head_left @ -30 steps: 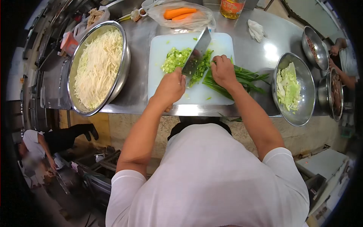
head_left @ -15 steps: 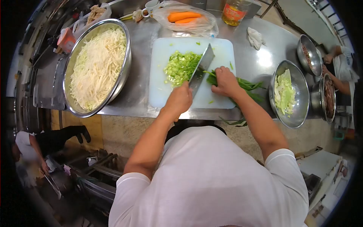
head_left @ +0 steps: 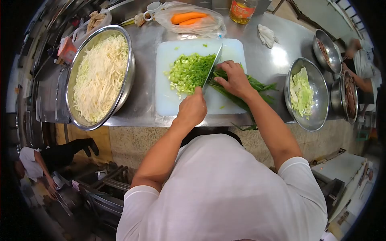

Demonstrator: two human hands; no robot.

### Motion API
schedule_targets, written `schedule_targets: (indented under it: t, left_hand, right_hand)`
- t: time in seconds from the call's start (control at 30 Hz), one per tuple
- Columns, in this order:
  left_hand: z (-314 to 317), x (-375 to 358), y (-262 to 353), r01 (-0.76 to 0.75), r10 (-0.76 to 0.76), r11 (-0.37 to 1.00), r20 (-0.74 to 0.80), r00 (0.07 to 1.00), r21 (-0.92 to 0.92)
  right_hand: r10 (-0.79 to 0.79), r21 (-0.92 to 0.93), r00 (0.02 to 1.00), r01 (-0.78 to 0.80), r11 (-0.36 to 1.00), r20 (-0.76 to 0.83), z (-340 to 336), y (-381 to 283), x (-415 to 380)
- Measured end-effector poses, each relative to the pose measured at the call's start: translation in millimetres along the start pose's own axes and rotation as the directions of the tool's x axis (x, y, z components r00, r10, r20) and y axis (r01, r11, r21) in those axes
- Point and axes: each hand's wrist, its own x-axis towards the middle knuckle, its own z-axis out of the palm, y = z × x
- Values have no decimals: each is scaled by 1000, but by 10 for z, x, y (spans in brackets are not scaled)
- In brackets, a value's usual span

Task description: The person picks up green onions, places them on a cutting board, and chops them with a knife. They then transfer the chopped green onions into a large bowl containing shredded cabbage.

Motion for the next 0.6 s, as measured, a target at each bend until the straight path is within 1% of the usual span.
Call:
schedule_targets:
  t: [0.07,0.2,0.27,0.3,0.37,0.4,0.47,0.5,0.57,0.6]
  left_hand:
    - [8,30,-44,-26,27,1000,-29,999,2]
    - [-31,45,-48,-28,28,1000,-9,1000,0]
    - [-41,40,-38,-32,31,999,-10,999,-4]
    - [-53,46,-33,-32,32,999,-11,999,-2]
    - [-70,44,-25,-36,36,999,-8,999,24]
    - [-116,23,11,-33,33,999,-5,999,27]
    - [-260,-77,148,-28,27,996,16,1000,88]
    - [-300,-130,187,-24,22,995,22,1000,92]
    - [-373,-216,259,-19,13,991,47,999,134]
    - [-410,-252,309,-19,12,991,49,999,135]
  right_hand:
    - [-121,103,993,121,987,-12,42,72,10]
    - [-78,147,995,86,985,-61,41,53,-65]
    - [24,95,977,-4,996,-213,188,49,-88]
    - [23,95,976,-3,995,-215,257,35,-96]
    - [43,-56,945,-64,996,-324,404,10,-131]
    - [46,-51,945,-66,997,-323,429,-13,-130]
    - [28,-90,921,-68,994,-390,464,-55,-156]
    - [34,-82,922,-72,994,-387,483,-69,-163]
    - [37,-141,928,-96,985,-371,486,-82,-135]
    - [39,-140,928,-97,985,-370,488,-79,-134]
